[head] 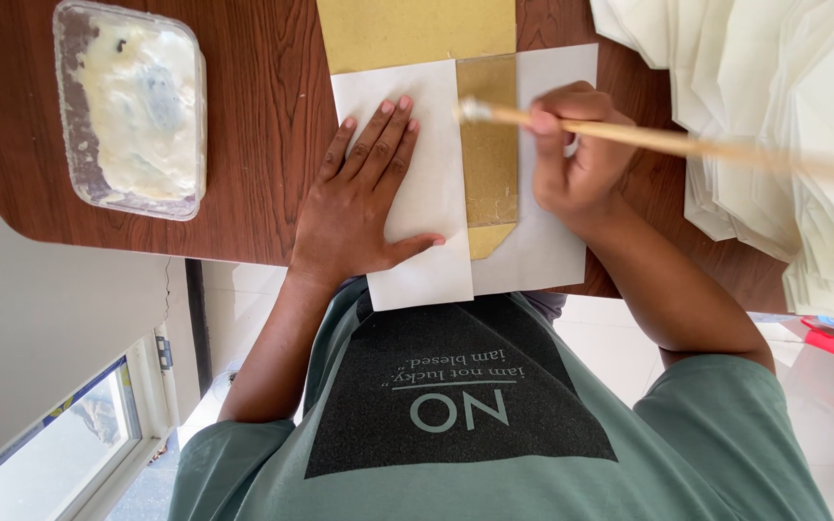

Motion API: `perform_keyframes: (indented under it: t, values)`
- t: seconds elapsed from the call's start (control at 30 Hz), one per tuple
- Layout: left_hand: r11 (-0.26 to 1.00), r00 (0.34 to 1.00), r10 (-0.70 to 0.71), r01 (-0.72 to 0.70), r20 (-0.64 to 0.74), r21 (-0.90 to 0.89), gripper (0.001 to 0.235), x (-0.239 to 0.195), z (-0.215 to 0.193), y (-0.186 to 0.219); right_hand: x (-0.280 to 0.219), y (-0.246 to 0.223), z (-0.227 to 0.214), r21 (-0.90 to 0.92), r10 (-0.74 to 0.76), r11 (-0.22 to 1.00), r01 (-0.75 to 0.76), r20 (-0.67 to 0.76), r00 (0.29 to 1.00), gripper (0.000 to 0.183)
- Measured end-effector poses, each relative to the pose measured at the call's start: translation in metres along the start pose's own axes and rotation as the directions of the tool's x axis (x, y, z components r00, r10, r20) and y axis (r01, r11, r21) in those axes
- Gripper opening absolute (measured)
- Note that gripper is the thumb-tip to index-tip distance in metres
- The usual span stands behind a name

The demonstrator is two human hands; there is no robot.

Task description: Applying glue to a paper template and folding it to assemble a paper bag.

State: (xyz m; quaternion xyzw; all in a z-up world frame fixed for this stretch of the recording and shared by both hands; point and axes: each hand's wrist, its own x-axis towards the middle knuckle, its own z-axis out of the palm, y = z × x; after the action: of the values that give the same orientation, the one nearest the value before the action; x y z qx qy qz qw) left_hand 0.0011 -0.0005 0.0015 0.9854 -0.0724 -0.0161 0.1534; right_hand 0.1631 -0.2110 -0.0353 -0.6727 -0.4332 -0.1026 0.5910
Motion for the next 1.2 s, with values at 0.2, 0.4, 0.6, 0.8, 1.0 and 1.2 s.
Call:
perform_keyframes:
  t: [0.2,0.4,0.6,0.8,1.0,1.2]
  values:
    - [1.000,1.000,0.004,-0.003,0.006,-0.025,0.111,-0.001,0.002,-0.001,0.015,-0.024,-0.006,0.034,0.223,0.968,-0.250,0.348,0.911,0.023]
    - [1.000,1.000,0.004,-0.004,0.015,-0.009,0.110,0.000,0.001,0.000,0.022,-0.014,0.010,-0.027,0.150,0.989,-0.148,0.084,0.985,0.026]
    - [1.000,1.000,0.003,-0.003,0.004,-0.011,0.110,-0.001,0.001,0.000,0.017,-0.002,0.008,-0.087,-0.028,0.996,0.031,0.039,0.999,0.012]
    - [1.000,1.000,0.009,-0.009,-0.003,-0.027,0.110,-0.002,0.002,0.000,0.006,-0.010,0.004,-0.165,0.076,0.985,-0.047,0.176,0.981,0.026]
    - [0.999,1.000,0.005,-0.005,0.000,-0.035,0.109,-0.002,0.002,0.000,0.015,-0.008,0.008,-0.260,0.083,0.962,-0.076,0.017,0.996,0.020]
    - [1.000,1.000,0.015,-0.015,-0.014,0.003,0.110,-0.002,0.002,0.000,0.012,-0.005,0.006,-0.135,-0.095,0.987,0.091,-0.021,0.995,0.018]
